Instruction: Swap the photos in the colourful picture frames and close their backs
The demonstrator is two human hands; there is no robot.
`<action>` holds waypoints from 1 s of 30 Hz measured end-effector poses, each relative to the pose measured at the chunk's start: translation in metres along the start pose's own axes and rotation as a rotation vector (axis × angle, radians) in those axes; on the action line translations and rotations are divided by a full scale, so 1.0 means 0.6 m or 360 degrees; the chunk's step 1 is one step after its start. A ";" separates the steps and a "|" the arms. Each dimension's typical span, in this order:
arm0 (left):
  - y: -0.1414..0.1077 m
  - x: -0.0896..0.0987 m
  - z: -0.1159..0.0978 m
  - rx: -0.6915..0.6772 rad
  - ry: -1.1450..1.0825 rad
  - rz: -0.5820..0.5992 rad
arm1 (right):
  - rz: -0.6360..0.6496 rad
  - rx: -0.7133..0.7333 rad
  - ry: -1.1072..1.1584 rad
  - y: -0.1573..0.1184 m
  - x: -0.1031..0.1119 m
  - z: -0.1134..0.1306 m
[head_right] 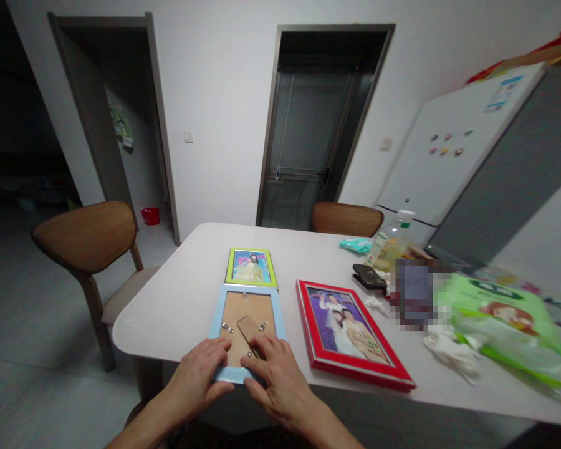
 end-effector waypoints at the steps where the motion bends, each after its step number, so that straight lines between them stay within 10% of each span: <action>1: 0.000 0.001 0.000 0.0002 -0.0010 0.0000 | -0.0002 -0.0026 0.0017 0.003 0.000 -0.006; 30: 0.003 0.003 -0.002 0.0037 -0.0034 0.0079 | -0.0200 -0.0908 0.0198 0.042 -0.003 -0.208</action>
Point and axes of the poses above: each hand's wrist, its own y-axis towards the middle knuckle, its own x-axis out of the back of the hand, z = x × y, the point moved 10 cm from there along y, towards the middle knuckle, and after that the axes turned 2 degrees about -z, right-handed, at the moved point
